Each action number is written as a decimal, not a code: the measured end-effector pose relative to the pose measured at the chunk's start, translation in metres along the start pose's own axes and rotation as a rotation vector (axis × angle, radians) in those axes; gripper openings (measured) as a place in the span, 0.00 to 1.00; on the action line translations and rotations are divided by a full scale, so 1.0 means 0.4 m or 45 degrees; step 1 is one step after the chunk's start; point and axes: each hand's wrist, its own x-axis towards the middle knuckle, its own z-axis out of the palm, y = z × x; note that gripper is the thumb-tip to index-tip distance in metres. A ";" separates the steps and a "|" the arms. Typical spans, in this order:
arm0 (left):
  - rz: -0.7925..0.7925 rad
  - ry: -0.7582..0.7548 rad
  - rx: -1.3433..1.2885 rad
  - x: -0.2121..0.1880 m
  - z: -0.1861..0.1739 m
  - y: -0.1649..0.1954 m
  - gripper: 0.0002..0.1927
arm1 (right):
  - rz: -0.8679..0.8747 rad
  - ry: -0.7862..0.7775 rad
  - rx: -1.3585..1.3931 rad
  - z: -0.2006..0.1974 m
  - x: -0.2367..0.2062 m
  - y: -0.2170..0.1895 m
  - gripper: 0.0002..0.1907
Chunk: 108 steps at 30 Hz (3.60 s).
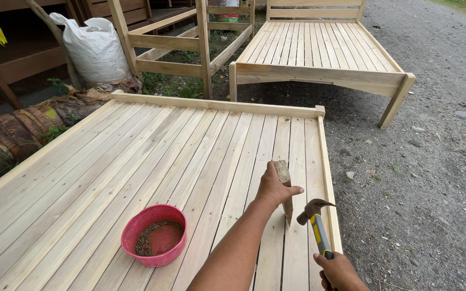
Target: The person hammers nails into a wooden slatted bed frame using a hammer and a small wooden block. They repeatedly pick nails from a pink container and drive them into the slats to secure the frame.
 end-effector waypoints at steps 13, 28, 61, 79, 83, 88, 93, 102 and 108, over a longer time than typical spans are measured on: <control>0.168 -0.072 0.007 -0.014 0.167 0.012 0.50 | -0.181 0.139 0.170 -0.124 -0.163 0.063 0.15; 0.230 -0.189 0.078 0.014 0.128 -0.014 0.52 | -0.070 0.116 0.133 -0.087 -0.208 0.047 0.18; 0.050 -0.125 0.054 0.078 0.261 -0.023 0.46 | -0.780 0.623 -0.154 -0.235 -0.579 -0.222 0.20; -0.003 -0.198 -0.058 0.071 0.260 -0.036 0.48 | -0.708 0.562 -0.251 -0.228 -0.588 -0.236 0.20; -0.009 -0.173 -0.069 0.082 0.272 -0.040 0.47 | -0.499 0.502 -0.589 -0.222 -0.542 -0.234 0.18; 0.041 -0.158 -0.029 0.093 0.282 -0.055 0.47 | -0.387 0.343 -0.302 -0.210 -0.531 -0.216 0.16; 0.031 -0.195 -0.045 0.093 0.280 -0.065 0.47 | -0.455 0.374 -0.234 -0.221 -0.578 -0.230 0.19; -0.122 -0.307 0.106 0.094 0.271 -0.037 0.47 | -0.752 0.586 -0.168 -0.267 -0.600 -0.254 0.16; -0.034 -0.222 0.081 0.084 0.273 -0.041 0.46 | -0.559 0.431 -0.464 -0.234 -0.552 -0.218 0.18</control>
